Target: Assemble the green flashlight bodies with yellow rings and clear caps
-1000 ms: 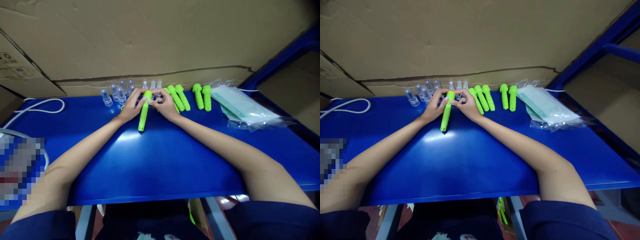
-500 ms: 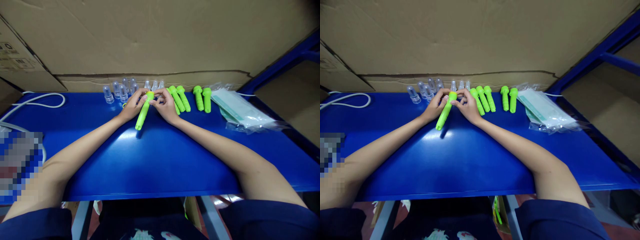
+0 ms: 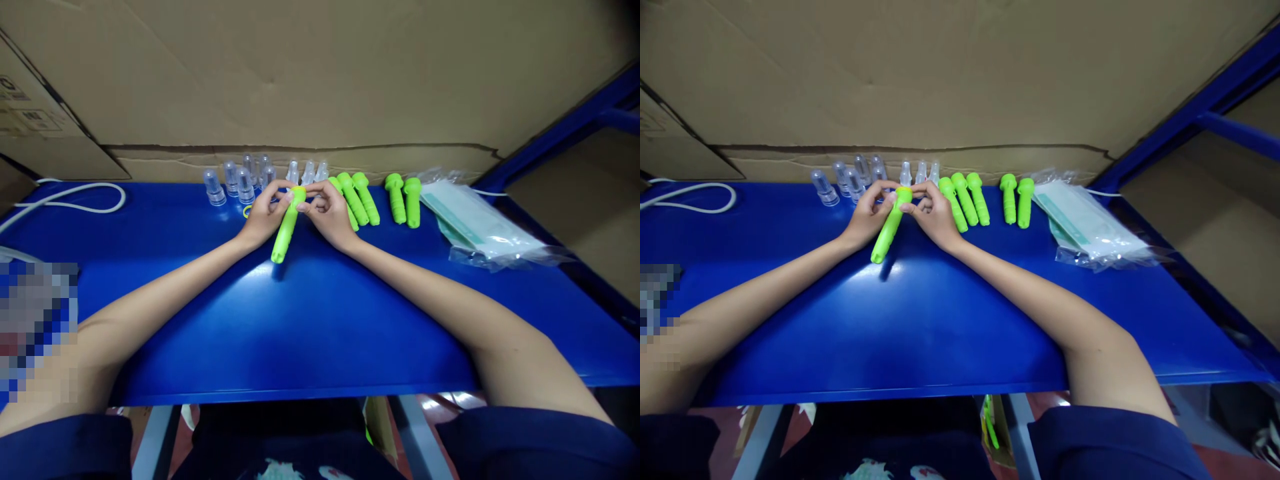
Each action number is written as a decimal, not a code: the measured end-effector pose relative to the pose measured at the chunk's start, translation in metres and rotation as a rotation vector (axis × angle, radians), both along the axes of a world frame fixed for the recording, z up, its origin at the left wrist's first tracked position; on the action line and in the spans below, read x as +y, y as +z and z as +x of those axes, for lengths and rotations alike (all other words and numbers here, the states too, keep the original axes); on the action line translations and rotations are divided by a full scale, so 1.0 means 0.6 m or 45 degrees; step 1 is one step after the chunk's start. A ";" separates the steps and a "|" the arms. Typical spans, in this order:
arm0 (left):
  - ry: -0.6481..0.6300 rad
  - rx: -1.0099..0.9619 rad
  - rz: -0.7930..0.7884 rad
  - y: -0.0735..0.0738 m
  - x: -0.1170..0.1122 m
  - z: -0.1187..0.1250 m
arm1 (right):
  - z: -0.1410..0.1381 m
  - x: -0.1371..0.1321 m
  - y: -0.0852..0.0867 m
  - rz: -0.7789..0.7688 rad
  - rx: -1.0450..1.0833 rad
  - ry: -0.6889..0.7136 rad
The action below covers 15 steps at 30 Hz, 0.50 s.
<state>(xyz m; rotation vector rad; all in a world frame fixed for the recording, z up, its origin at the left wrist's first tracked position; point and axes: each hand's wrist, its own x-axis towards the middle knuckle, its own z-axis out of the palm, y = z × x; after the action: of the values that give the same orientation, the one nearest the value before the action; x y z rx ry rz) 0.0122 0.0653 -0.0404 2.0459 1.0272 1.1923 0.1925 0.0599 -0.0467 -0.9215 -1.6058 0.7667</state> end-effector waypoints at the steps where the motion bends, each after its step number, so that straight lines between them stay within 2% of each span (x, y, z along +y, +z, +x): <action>1: -0.020 -0.021 -0.033 0.000 -0.002 0.001 | 0.000 -0.001 0.000 -0.022 0.004 0.028; 4: -0.077 -0.125 -0.167 0.002 -0.009 0.007 | 0.000 -0.002 0.000 -0.025 -0.029 0.059; 7: -0.087 -0.256 -0.265 0.007 -0.017 0.013 | 0.001 0.000 -0.004 0.061 -0.093 0.036; 15: 0.041 -0.546 -0.446 0.016 -0.018 0.023 | 0.004 0.020 -0.022 0.279 -0.211 0.069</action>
<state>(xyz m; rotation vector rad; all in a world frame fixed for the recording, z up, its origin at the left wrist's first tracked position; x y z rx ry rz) 0.0262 0.0542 -0.0307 1.4319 0.9752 1.2896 0.1949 0.0718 -0.0596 -0.8023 -1.8260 0.5485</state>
